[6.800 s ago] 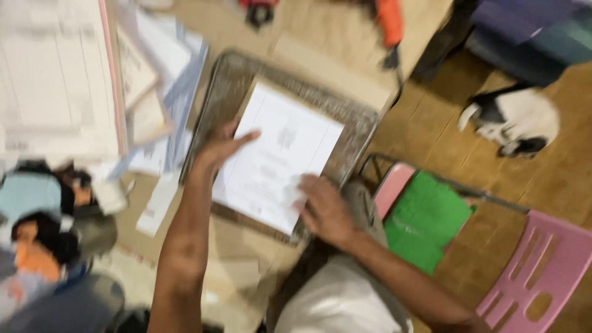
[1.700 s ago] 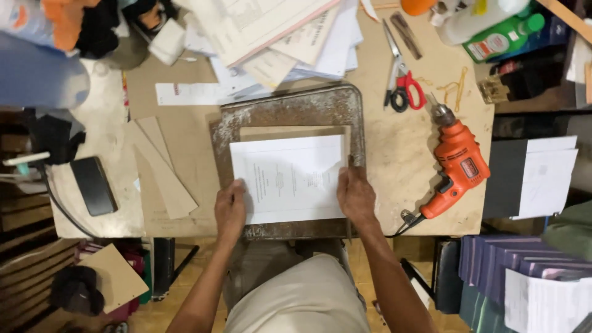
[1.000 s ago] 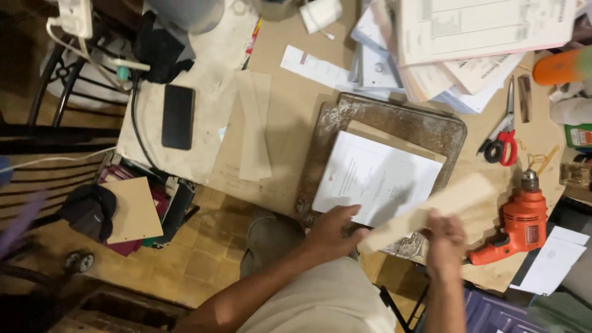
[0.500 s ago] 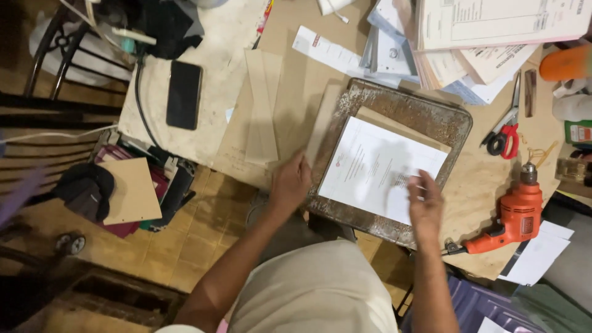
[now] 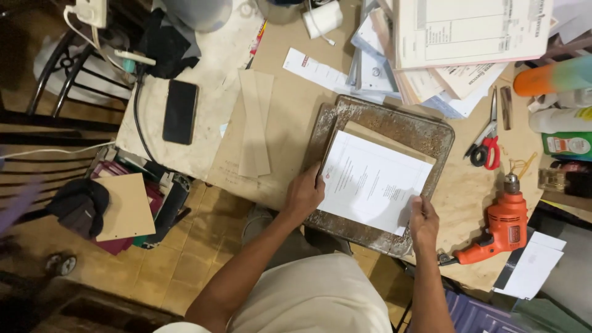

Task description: Aligning and preparing a stack of paper on a board for a drilling or binding process

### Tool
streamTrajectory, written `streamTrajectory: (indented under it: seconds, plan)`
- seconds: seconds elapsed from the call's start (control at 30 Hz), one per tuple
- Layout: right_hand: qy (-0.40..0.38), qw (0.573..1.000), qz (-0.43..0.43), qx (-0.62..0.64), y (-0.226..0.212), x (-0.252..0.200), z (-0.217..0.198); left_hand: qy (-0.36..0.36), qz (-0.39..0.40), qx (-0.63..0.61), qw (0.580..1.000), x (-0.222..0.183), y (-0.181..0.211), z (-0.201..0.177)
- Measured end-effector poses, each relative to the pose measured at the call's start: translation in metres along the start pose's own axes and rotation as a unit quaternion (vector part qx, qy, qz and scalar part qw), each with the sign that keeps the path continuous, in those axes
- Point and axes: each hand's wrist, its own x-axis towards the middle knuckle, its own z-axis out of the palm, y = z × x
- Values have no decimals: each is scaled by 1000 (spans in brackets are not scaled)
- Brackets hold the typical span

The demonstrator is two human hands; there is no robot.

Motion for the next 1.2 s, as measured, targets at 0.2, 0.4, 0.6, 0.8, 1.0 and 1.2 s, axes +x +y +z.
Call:
streamTrajectory:
  seconds: [0.2,0.4,0.6,0.8,1.0,1.2]
  plan:
    - [-58,995,44,-62,2,6,0,-50,-27,-6,998,-5,28,-9]
    - [-67,995,33,-64,-8,2,2,-63,-32,6,997,-3,31,-8]
    - [-48,997,17,-59,11,7,6,-67,-51,11,996,-8,48,-17]
    - [-39,997,44,-52,-10,-4,1,-73,-68,23,995,-7,47,-13]
    - [-40,996,54,-50,-14,-5,1,-60,-60,62,994,-5,40,-6]
    - [-39,997,46,-57,-6,0,3,-43,-48,89,994,-2,36,2]
